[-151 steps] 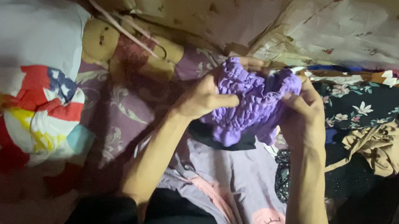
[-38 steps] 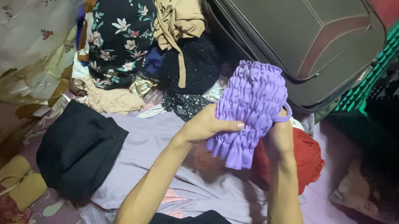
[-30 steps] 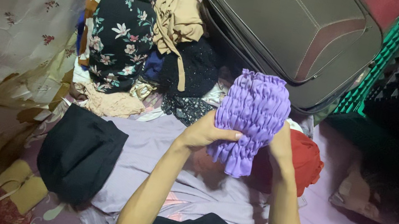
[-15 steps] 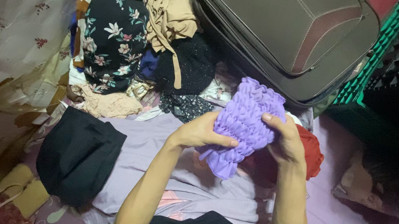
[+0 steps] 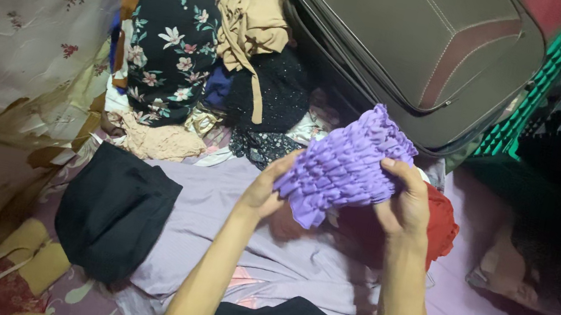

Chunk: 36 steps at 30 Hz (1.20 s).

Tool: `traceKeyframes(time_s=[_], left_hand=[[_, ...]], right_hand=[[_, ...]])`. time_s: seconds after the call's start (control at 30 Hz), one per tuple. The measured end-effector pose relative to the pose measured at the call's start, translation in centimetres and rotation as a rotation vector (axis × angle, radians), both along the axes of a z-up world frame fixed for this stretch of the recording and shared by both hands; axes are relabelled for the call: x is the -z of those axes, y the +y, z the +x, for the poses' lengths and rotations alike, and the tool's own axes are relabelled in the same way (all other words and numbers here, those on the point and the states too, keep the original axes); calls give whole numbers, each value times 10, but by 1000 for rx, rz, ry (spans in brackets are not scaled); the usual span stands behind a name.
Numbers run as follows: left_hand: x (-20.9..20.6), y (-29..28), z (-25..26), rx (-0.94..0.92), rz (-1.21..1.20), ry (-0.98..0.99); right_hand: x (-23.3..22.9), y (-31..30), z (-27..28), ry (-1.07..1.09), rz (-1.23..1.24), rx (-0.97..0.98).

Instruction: The person folds several garments on a bed, including a red top, a purple top, a black floral top, and a beige lace top. Each item is smoothed and folded into a compact shape and placed in a stack.

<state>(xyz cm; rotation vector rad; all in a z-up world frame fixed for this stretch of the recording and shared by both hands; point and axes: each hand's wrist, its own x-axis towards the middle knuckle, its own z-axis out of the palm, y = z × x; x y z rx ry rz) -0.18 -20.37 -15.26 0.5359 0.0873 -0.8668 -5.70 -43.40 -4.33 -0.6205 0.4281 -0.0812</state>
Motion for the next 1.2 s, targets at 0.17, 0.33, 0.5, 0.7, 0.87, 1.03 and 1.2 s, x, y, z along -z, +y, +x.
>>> traceKeyframes(time_s=[0.17,0.33,0.5,0.7,0.87,1.03,1.2], left_hand=[[20,5,-34,-136,-181,378],[19,-3,-42,-170,-201,272],[10,3,-34,-246,-131,284],[2,21,-40,-241,-352,168],[9,18,-24,-394,-332,294],[13,21,2,-474,-150,296],[-8,32,12,-498,-59,188]], right_hand=[[11,18,11,37,159,20],[24,41,8,38,213,27],[21,53,9,40,208,75],[17,74,11,3,288,106],[30,92,7,-19,298,21],[67,91,-13,23,258,0],[90,74,-36,-277,454,-127]])
